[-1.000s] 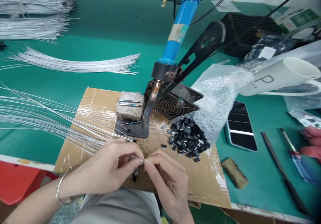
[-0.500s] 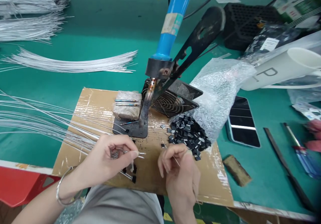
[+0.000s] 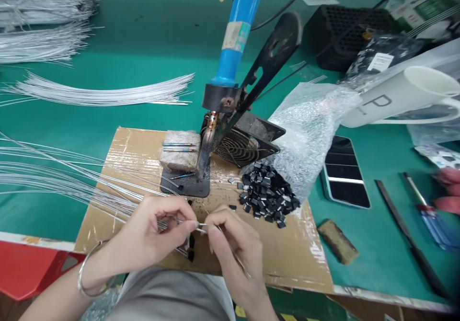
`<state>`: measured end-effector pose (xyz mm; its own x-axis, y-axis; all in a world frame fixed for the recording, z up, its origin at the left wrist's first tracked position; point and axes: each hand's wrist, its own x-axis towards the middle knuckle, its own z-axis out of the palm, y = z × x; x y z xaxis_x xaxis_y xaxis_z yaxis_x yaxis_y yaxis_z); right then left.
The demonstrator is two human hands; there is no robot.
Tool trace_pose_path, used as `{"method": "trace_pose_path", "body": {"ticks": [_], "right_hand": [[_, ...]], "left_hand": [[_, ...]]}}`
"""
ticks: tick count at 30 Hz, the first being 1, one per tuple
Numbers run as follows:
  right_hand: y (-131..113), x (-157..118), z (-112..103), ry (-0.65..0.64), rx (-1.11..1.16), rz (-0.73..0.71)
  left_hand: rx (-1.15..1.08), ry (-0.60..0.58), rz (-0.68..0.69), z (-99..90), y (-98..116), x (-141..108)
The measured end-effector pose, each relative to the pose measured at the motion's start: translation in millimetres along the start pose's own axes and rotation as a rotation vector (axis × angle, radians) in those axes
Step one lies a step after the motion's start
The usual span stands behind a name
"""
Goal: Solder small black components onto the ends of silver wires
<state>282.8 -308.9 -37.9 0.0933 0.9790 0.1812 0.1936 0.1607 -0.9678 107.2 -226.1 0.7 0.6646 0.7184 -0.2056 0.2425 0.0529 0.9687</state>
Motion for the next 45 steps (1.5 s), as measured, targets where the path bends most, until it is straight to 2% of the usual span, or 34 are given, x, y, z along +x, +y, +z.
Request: {"method": "trace_pose_path", "body": {"ticks": [4,9,11,13,15,16,18,20,26,32,45], "right_hand": [[-3,5,0,-0.050,-0.071,-0.111],[-1,5,6,-0.012,-0.136,-0.135],[0,5,10,0.094,-0.134,-0.096],[1,6,11,0.281,-0.057,0.011],[1,9,9,0.444,0.131,0.116],[0,10,7,0.469,0.246,0.152],[1,11,5,0.402,0.462,0.182],[1,11,6,0.298,0.571,0.223],[4,4,17,0.228,0.374,0.241],[0,6,18,0.176,0.536,0.322],[2,7,16,0.173,0.629,0.458]], "left_hand": [[-0.017,-0.003,0.003,-0.3,1,-2],[-0.046,0.044,-0.066,3.7,0,-1],[-0.075,0.085,-0.071,5.8,0,0],[-0.077,0.149,-0.064,6.8,-1,1],[-0.060,0.191,-0.069,6.7,-1,1],[-0.054,0.199,-0.075,6.4,-2,2],[-0.055,0.192,-0.091,6.1,-2,2],[-0.077,0.199,-0.092,6.4,-3,2],[-0.086,0.193,-0.083,7.8,0,0],[-0.044,0.208,-0.045,10.7,-1,-2],[0.119,0.258,0.032,15.0,1,-2]]}}
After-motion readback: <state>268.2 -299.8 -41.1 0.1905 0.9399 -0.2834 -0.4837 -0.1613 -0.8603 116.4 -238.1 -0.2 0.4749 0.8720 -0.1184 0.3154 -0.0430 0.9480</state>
